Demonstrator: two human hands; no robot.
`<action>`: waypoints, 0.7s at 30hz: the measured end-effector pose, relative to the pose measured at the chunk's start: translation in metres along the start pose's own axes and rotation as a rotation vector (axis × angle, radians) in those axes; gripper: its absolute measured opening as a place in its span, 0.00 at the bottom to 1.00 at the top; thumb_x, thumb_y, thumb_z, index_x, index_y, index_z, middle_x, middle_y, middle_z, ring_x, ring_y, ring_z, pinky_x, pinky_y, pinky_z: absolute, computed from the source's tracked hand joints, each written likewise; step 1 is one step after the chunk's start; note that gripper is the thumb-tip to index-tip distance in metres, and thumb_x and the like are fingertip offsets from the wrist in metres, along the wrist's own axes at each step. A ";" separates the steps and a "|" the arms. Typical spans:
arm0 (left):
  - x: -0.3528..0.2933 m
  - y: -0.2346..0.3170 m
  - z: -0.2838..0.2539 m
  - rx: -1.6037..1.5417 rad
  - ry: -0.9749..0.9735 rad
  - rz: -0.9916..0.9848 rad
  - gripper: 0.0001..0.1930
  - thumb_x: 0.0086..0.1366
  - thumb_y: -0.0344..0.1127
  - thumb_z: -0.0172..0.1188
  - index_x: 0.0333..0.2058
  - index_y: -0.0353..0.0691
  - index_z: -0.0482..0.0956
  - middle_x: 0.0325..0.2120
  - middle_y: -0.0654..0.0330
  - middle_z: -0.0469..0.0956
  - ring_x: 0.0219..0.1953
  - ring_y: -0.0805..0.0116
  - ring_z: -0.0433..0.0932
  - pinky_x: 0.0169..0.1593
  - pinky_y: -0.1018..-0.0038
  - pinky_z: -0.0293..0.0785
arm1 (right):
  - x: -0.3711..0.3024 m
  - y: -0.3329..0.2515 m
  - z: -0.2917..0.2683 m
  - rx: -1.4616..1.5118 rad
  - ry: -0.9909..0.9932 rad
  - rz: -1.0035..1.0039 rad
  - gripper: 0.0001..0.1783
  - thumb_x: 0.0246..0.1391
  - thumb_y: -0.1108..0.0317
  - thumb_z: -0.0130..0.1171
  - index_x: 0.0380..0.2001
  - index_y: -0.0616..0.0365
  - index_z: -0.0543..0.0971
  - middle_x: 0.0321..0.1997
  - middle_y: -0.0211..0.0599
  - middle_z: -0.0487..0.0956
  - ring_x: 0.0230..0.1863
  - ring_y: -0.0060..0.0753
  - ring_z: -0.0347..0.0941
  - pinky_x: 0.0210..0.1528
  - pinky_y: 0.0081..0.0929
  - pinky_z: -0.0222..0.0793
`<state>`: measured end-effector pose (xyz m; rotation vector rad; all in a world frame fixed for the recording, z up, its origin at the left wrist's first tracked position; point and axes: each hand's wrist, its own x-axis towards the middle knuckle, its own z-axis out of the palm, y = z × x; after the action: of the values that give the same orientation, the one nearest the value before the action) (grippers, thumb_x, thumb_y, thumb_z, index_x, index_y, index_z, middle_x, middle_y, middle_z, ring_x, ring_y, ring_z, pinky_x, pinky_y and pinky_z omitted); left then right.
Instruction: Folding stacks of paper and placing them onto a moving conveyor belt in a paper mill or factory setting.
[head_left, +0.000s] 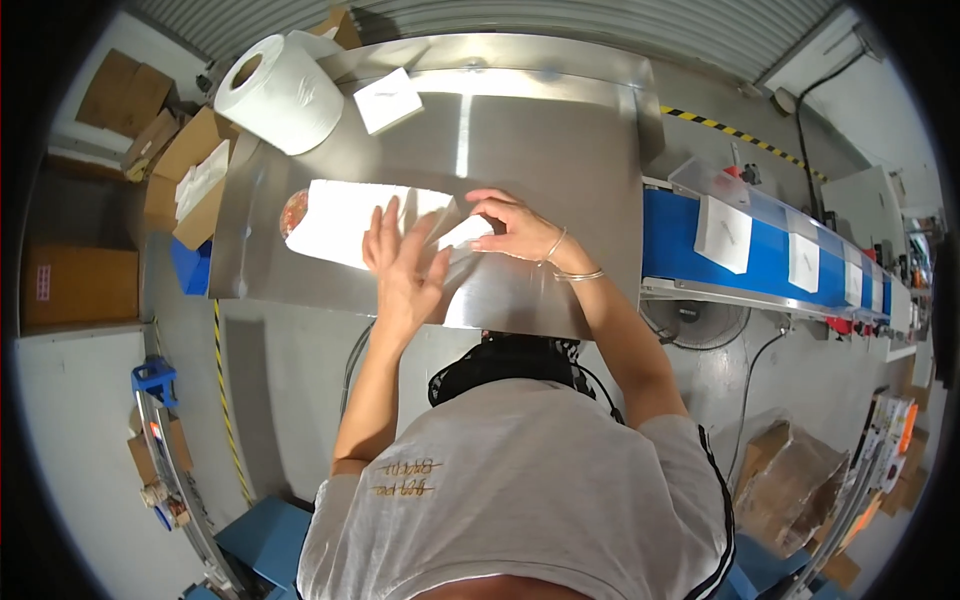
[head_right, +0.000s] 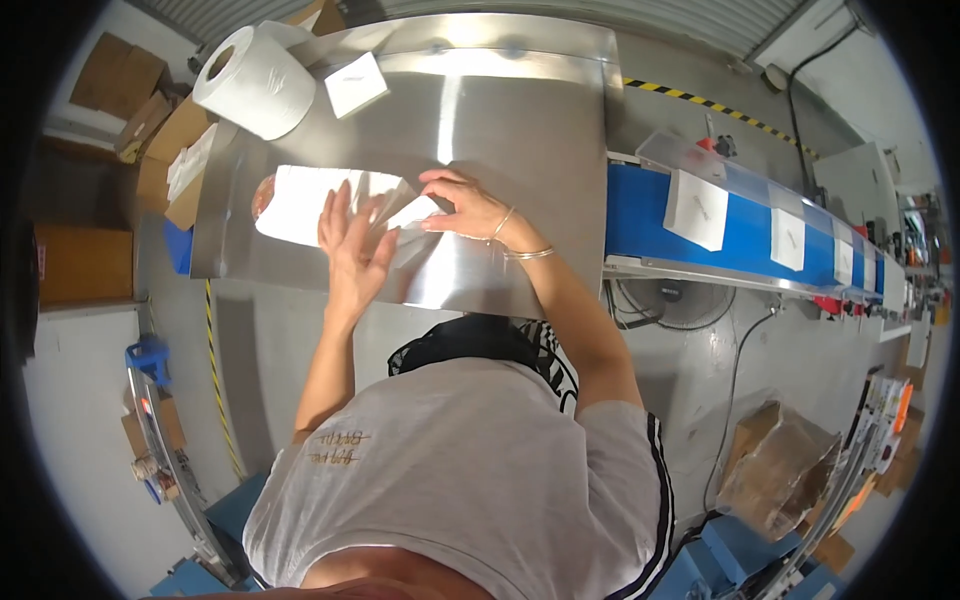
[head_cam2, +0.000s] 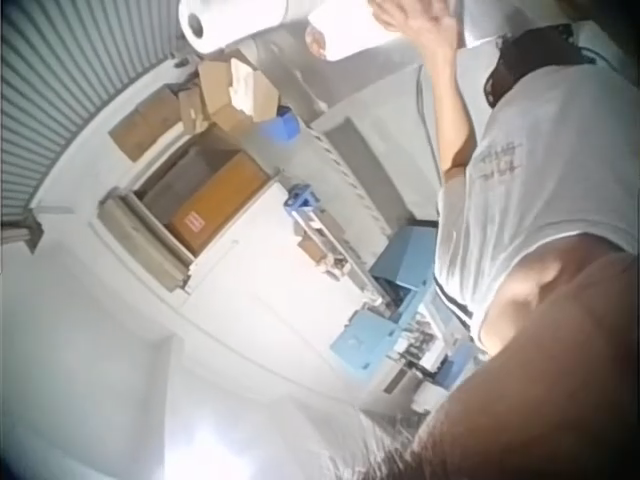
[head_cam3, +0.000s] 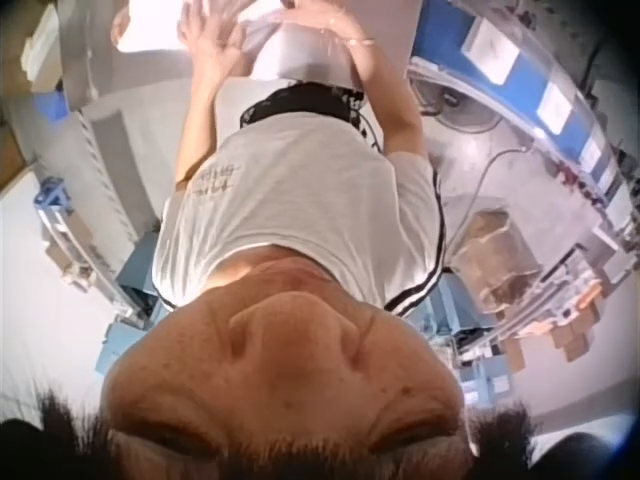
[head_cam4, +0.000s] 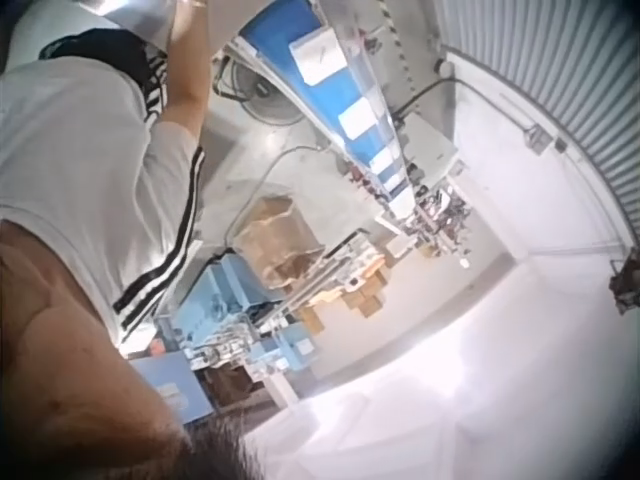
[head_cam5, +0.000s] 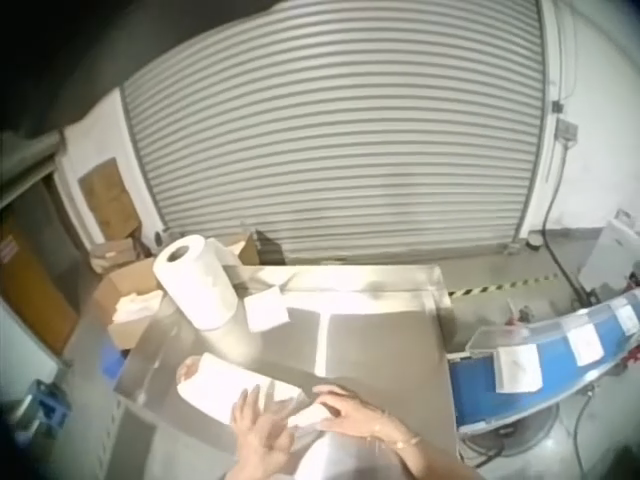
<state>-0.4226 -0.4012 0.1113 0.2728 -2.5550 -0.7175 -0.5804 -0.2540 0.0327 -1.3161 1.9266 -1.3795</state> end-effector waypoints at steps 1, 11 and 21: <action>-0.002 -0.010 0.001 0.086 0.016 0.022 0.22 0.58 0.29 0.60 0.53 0.44 0.74 0.63 0.46 0.58 0.66 0.44 0.52 0.66 0.51 0.44 | -0.003 -0.004 -0.003 0.028 -0.011 0.039 0.25 0.51 0.67 0.65 0.52 0.60 0.70 0.50 0.37 0.73 0.48 0.27 0.69 0.50 0.26 0.68; -0.006 -0.027 0.004 0.045 0.071 -0.043 0.17 0.57 0.22 0.57 0.46 0.41 0.80 0.55 0.53 0.69 0.61 0.48 0.62 0.63 0.56 0.55 | -0.185 0.110 -0.134 -0.422 0.871 0.742 0.21 0.56 0.51 0.60 0.36 0.60 0.75 0.29 0.38 0.75 0.30 0.36 0.71 0.37 0.29 0.70; -0.008 -0.020 0.004 0.090 0.027 0.020 0.15 0.51 0.23 0.60 0.38 0.45 0.82 0.59 0.57 0.66 0.66 0.48 0.54 0.66 0.49 0.39 | -0.035 -0.032 -0.038 -0.087 0.084 0.354 0.35 0.42 0.62 0.71 0.56 0.49 0.71 0.57 0.42 0.71 0.57 0.44 0.67 0.58 0.36 0.65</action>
<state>-0.4165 -0.4143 0.0948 0.2838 -2.5643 -0.5884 -0.5796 -0.2067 0.0715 -0.9064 2.1698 -1.2008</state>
